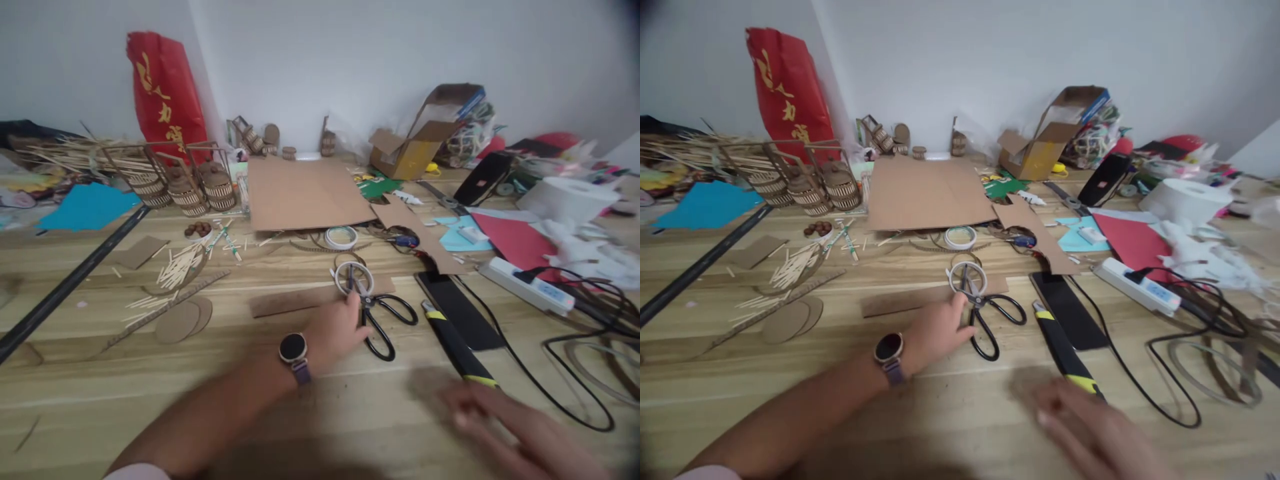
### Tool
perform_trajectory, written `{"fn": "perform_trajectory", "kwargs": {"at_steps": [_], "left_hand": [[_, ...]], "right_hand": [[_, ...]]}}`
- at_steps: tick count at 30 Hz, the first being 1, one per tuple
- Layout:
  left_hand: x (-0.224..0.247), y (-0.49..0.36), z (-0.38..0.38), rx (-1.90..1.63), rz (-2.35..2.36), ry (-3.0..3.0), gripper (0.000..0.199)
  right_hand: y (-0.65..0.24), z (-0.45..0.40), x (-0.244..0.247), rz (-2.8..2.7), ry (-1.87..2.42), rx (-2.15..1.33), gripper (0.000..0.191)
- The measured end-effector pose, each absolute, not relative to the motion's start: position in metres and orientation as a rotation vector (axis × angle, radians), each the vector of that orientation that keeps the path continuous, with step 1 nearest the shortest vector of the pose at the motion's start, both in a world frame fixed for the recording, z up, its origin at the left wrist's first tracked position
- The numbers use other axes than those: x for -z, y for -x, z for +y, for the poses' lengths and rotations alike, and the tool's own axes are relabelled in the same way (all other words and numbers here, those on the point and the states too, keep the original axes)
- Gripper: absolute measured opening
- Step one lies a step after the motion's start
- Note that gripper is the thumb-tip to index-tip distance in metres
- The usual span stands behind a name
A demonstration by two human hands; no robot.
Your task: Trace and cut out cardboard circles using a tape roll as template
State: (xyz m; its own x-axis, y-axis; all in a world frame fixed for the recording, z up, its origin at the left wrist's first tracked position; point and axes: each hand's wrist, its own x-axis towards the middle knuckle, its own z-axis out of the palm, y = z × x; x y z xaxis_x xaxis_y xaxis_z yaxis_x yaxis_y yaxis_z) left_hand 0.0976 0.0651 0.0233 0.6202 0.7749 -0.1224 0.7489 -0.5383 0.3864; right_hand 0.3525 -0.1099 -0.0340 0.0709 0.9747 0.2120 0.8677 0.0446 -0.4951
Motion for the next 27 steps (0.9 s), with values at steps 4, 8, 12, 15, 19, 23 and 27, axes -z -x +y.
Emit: {"fn": "perform_trajectory", "kwargs": {"at_steps": [4, 8, 12, 15, 19, 23, 27], "left_hand": [[-0.021, -0.102, 0.063, -0.092, 1.174, -2.416, 0.034], [-0.017, -0.096, 0.065, -0.122, 1.125, -2.416, 0.024], [-0.015, -0.099, 0.068, -0.1, 1.115, -2.422, 0.024], [-0.015, -0.097, 0.07, -0.087, 1.098, -2.449, 0.027], [-0.015, -0.081, 0.073, -0.035, 1.039, -2.535, 0.012], [-0.016, -0.056, 0.072, 0.075, 0.962, -2.643, 0.016], [-0.017, -0.026, 0.071, 0.157, 0.984, -2.738, 0.022]], "right_hand": [[-0.327, -0.016, 0.006, -1.98, 1.737, -0.183, 0.03], [-0.305, 0.022, 0.025, -1.993, 1.751, -0.162, 0.023], [-0.302, 0.025, 0.043, -1.957, 1.75, -0.108, 0.018], [-0.31, 0.021, 0.045, -1.91, 1.711, -0.092, 0.019], [-0.326, 0.006, 0.043, -1.879, 1.662, -0.076, 0.022], [-0.321, -0.019, 0.041, -2.099, 1.547, -0.395, 0.02], [-0.287, -0.035, 0.026, -2.288, 1.54, -0.735, 0.033]]}}
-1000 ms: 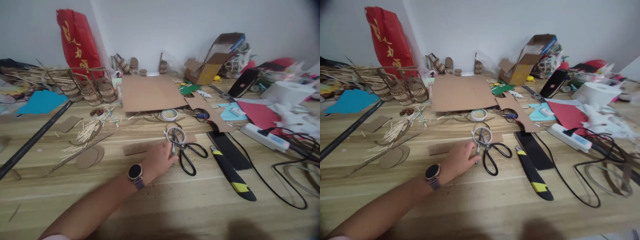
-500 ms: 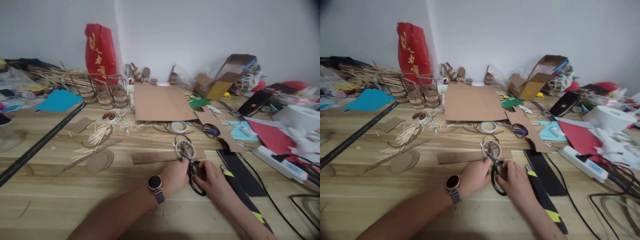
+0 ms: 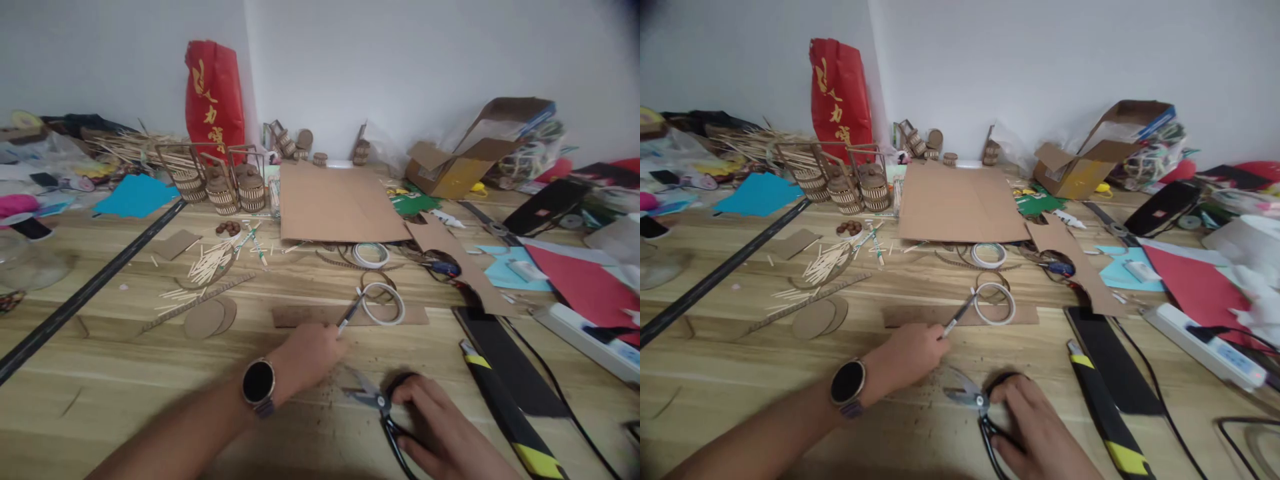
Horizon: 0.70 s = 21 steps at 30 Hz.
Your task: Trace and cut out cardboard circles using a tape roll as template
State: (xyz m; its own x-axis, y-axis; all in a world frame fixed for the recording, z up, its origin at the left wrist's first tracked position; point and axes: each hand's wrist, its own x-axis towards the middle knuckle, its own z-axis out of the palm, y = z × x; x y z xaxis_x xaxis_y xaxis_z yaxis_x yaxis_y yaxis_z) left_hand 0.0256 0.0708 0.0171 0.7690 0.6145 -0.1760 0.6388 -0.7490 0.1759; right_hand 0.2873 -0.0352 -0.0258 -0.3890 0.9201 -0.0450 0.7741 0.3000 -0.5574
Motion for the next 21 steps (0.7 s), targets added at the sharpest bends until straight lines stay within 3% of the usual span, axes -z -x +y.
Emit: {"fn": "perform_trajectory", "kwargs": {"at_steps": [5, 8, 12, 16, 19, 21], "left_hand": [[-0.022, 0.02, 0.081, 0.202, 1.148, -2.801, 0.031], [-0.024, 0.038, 0.089, 0.183, 1.298, -2.803, 0.034], [-0.025, 0.033, 0.096, 0.084, 1.48, -2.793, 0.03], [-0.021, 0.002, 0.101, 0.018, 1.266, -2.828, 0.015], [-0.015, -0.018, 0.11, -0.02, 1.197, -2.813, 0.033], [-0.011, -0.026, 0.116, -0.031, 1.208, -2.791, 0.034]], "right_hand": [[-0.259, -0.028, -0.002, -2.453, 1.512, -0.723, 0.01], [-0.265, -0.01, -0.01, -2.427, 1.505, -0.651, 0.021], [-0.281, 0.025, -0.001, -2.39, 1.571, -0.23, 0.026], [-0.283, 0.052, 0.014, -2.408, 1.632, -0.08, 0.028], [-0.28, 0.061, 0.02, -2.457, 1.663, -0.017, 0.027], [-0.281, 0.064, 0.021, -2.489, 1.671, 0.009, 0.027]]}}
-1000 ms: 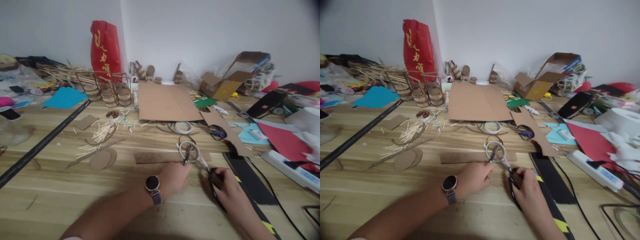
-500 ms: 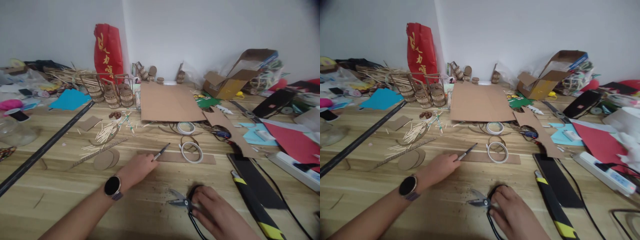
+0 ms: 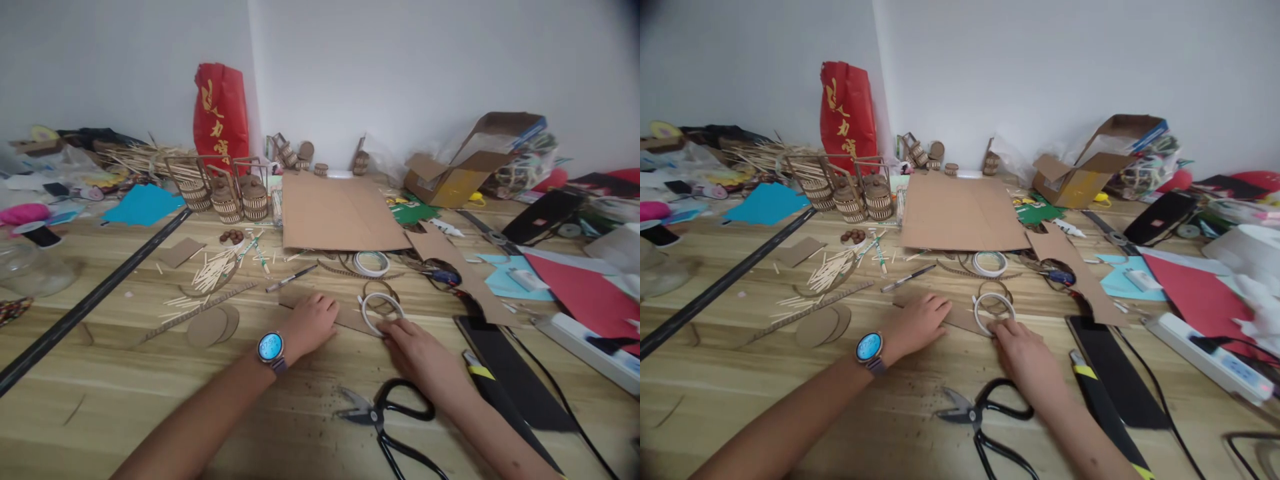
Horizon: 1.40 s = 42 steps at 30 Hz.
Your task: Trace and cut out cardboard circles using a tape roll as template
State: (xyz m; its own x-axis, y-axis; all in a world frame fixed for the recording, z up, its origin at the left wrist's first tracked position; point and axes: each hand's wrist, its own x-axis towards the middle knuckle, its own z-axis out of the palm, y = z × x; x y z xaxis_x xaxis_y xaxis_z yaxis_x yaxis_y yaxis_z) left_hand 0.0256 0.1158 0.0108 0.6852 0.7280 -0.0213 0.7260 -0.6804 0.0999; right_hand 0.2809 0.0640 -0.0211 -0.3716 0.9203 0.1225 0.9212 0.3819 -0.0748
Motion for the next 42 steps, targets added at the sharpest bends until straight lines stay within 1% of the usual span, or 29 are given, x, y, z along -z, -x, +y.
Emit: {"fn": "perform_trajectory", "kwargs": {"at_steps": [4, 6, 14, 20, 22, 25, 26, 27, 28, 31, 32, 37, 42], "left_hand": [[-0.004, -0.026, 0.118, -0.046, 1.17, -2.78, 0.016], [-0.002, -0.024, 0.113, -0.055, 1.139, -2.781, 0.012], [-0.002, -0.018, 0.082, -0.045, 1.056, -2.791, 0.013], [-0.005, -0.015, 0.066, -0.003, 1.055, -2.789, 0.015], [-0.005, -0.014, 0.063, 0.002, 1.062, -2.782, 0.015], [-0.005, -0.013, 0.06, -0.002, 1.079, -2.768, 0.014], [-0.005, -0.013, 0.06, -0.006, 1.083, -2.764, 0.014], [-0.004, -0.013, 0.059, -0.011, 1.085, -2.762, 0.014], [-0.004, -0.014, 0.059, -0.018, 1.086, -2.76, 0.014], [-0.001, -0.015, 0.06, -0.036, 1.087, -2.757, 0.011], [0.0, -0.016, 0.06, -0.039, 1.089, -2.754, 0.01], [0.003, -0.019, 0.06, -0.041, 1.106, -2.733, 0.011], [0.003, -0.02, 0.06, -0.034, 1.135, -2.687, 0.014]], "right_hand": [[-0.286, 0.068, 0.017, -2.542, 1.676, 0.051, 0.025], [-0.286, 0.07, 0.011, -2.549, 1.688, 0.087, 0.023], [-0.24, 0.093, -0.02, -2.619, 1.672, 0.16, 0.023], [-0.192, 0.125, -0.015, -2.7, 1.565, 0.125, 0.019], [-0.182, 0.131, -0.008, -2.717, 1.503, 0.077, 0.026], [-0.179, 0.133, 0.0, -2.712, 1.4, -0.003, 0.047], [-0.181, 0.133, 0.002, -2.706, 1.372, -0.021, 0.05], [-0.186, 0.134, 0.003, -2.699, 1.352, -0.033, 0.047], [-0.192, 0.134, 0.003, -2.692, 1.341, -0.04, 0.04], [-0.218, 0.139, 0.001, -2.667, 1.362, -0.034, 0.015], [-0.227, 0.142, 0.0, -2.657, 1.379, -0.027, 0.013], [-0.263, 0.156, -0.009, -2.616, 1.484, 0.016, 0.015], [-0.277, 0.165, -0.016, -2.598, 1.56, 0.006, 0.014]]}}
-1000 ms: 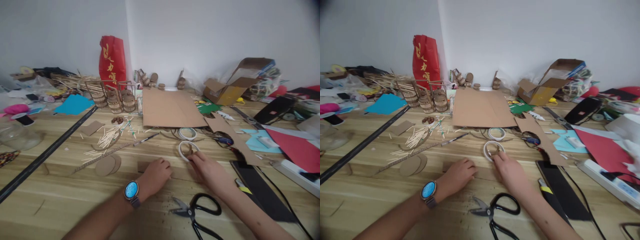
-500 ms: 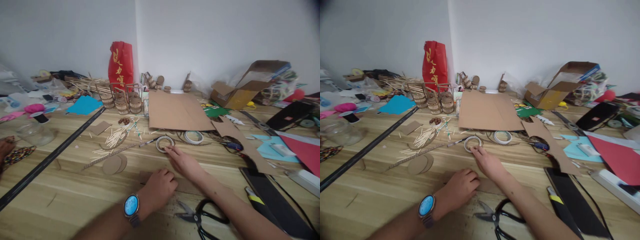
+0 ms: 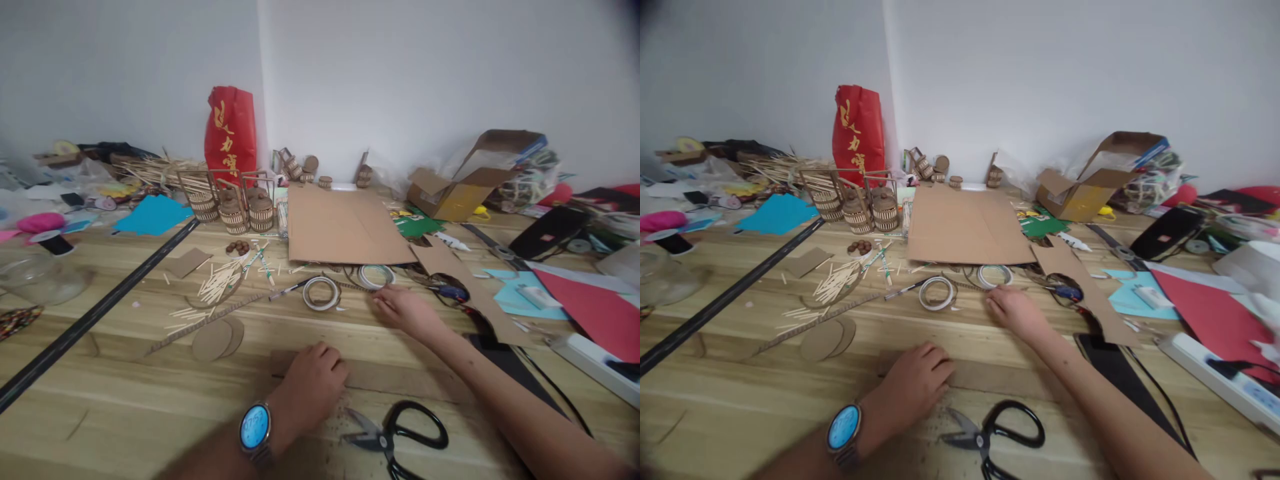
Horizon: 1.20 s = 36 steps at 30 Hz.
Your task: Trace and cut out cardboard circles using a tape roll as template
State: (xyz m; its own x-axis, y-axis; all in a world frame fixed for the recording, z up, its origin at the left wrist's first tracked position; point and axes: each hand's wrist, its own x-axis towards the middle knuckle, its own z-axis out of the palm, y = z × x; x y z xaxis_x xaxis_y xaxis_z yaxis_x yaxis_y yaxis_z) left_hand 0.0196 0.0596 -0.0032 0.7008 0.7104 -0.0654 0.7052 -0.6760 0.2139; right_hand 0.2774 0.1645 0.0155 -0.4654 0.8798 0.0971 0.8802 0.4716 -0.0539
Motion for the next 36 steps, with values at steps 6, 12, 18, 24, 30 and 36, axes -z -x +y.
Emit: {"fn": "perform_trajectory", "kwargs": {"at_steps": [6, 12, 18, 24, 30, 36], "left_hand": [[0.006, -0.02, 0.061, -0.022, 1.139, -2.652, 0.015], [0.005, -0.023, 0.065, -0.082, 1.234, -2.614, 0.019], [0.008, -0.031, 0.077, -0.132, 1.251, -2.618, 0.023], [0.018, -0.033, 0.08, -0.173, 1.239, -2.603, 0.024], [0.026, -0.031, 0.081, -0.239, 1.211, -2.584, 0.022], [0.026, -0.031, 0.082, -0.262, 1.187, -2.581, 0.019]], "right_hand": [[-0.294, 0.16, -0.017, -2.617, 1.621, -0.04, 0.017], [-0.308, 0.172, -0.015, -2.518, 1.773, -0.038, 0.022], [-0.275, 0.211, -0.022, -2.397, 1.836, 0.183, 0.031], [-0.218, 0.248, -0.019, -2.368, 1.92, 0.317, 0.035], [-0.221, 0.259, -0.04, -2.359, 1.967, 0.329, 0.034], [-0.26, 0.275, -0.082, -2.206, 2.025, 0.305, 0.033]]}}
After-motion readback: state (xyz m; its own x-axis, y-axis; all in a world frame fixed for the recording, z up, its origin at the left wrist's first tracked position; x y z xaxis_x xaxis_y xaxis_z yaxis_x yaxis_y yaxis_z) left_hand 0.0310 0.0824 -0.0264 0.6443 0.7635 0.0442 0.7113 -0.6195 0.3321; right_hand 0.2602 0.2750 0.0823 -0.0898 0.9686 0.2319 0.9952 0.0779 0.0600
